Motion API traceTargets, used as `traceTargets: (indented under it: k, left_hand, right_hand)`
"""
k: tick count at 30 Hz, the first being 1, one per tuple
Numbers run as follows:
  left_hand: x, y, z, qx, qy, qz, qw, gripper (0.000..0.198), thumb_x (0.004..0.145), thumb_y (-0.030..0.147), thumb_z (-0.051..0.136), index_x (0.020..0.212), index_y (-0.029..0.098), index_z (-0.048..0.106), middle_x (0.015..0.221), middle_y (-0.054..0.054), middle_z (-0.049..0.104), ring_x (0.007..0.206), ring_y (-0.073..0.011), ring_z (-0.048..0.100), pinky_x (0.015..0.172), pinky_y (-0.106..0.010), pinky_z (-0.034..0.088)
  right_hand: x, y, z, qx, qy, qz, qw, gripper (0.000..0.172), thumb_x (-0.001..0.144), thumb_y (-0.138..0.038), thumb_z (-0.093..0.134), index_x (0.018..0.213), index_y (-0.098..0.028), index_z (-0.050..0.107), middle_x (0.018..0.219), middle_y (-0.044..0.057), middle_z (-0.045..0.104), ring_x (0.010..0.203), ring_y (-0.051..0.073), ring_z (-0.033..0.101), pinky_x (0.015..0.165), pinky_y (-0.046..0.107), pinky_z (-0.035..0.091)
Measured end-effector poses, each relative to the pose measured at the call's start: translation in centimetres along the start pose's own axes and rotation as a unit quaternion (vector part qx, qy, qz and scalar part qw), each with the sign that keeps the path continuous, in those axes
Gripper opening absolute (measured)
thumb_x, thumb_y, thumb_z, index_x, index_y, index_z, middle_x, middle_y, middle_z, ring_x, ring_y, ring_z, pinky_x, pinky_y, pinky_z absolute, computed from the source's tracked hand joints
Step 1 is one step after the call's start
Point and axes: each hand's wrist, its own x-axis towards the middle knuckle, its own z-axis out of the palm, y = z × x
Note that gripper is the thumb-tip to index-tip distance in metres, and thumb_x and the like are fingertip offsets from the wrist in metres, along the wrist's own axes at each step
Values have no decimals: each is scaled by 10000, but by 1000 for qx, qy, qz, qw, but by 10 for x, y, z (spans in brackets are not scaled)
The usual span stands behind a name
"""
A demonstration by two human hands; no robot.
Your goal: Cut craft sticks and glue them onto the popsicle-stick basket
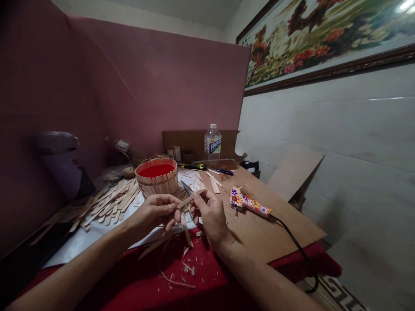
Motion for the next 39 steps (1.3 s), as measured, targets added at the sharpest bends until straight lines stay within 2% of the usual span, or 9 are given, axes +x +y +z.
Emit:
traceTargets:
  k: [6, 12, 17, 19, 22, 25, 30, 36, 39]
  left_hand:
    - [1, 2, -1, 17, 71, -3, 997, 157, 759, 281, 558, 731, 126, 555, 606, -43, 635, 385, -79, 491, 375, -184, 338]
    - [-1, 2, 5, 117, 66, -34, 990, 256, 699, 365, 644, 668, 122, 571, 515, -13, 598, 361, -75, 476, 365, -187, 338]
    - [-1, 3, 6, 139, 85, -21, 986, 314, 672, 390, 671, 590, 151, 485, 407, 36, 523, 312, -57, 420, 329, -163, 292]
    - [-1, 3, 6, 133, 93, -22, 987, 351, 712, 438, 623, 574, 147, 483, 404, 27, 520, 307, -55, 420, 323, -161, 284]
    - [-2, 3, 6, 74, 58, -49, 994, 385, 783, 485, 520, 664, 122, 562, 471, -9, 575, 322, -63, 457, 333, -168, 316]
    - [-3, 3, 4, -2, -2, -66, 998, 285, 769, 393, 583, 729, 110, 581, 520, -28, 609, 330, -65, 479, 340, -165, 332]
    - [-2, 1, 0, -27, -3, -43, 999, 218, 750, 300, 620, 673, 111, 545, 539, -36, 617, 347, -87, 523, 346, -173, 381]
    - [-2, 2, 2, -16, -39, -45, 998, 191, 781, 286, 570, 766, 96, 575, 678, -91, 663, 452, -133, 604, 399, -210, 449]
    - [-3, 2, 3, -30, -29, -50, 998, 155, 767, 249, 560, 813, 102, 575, 712, -105, 675, 491, -154, 624, 425, -229, 463]
  right_hand:
    - [-1, -1, 1, -6, 28, 11, 1000, 263, 762, -394, 607, 696, -163, 501, 495, -61, 505, 330, 30, 374, 304, 133, 279]
    - [-3, -3, 1, -46, 9, 15, 999, 248, 784, -391, 586, 713, -175, 488, 489, -69, 496, 316, 31, 371, 300, 133, 286]
    - [-3, -2, 1, -5, -13, -5, 1000, 260, 772, -394, 604, 721, -190, 453, 481, -82, 486, 307, 30, 352, 286, 124, 249]
    - [-3, -2, 1, 11, -19, -18, 1000, 254, 774, -394, 605, 740, -197, 449, 501, -82, 501, 316, 34, 373, 285, 122, 260]
    - [-4, -2, 2, 11, -24, -26, 999, 238, 779, -388, 603, 756, -200, 459, 554, -72, 531, 347, 45, 425, 281, 122, 304]
    - [-5, -4, 3, -11, -47, -19, 999, 206, 793, -382, 589, 810, -200, 493, 569, -65, 546, 343, 46, 437, 278, 122, 325]
    - [-5, -5, 3, -7, -84, -3, 996, 287, 760, -368, 632, 951, -188, 518, 590, -53, 572, 333, 44, 451, 307, 137, 367]
    - [-1, 1, -1, -34, -22, -2, 999, 292, 790, -465, 556, 846, -178, 546, 582, -47, 553, 337, 49, 436, 278, 143, 347]
    - [0, 2, -2, -46, 0, -2, 999, 305, 792, -478, 543, 823, -175, 554, 571, -50, 538, 347, 49, 436, 276, 136, 336]
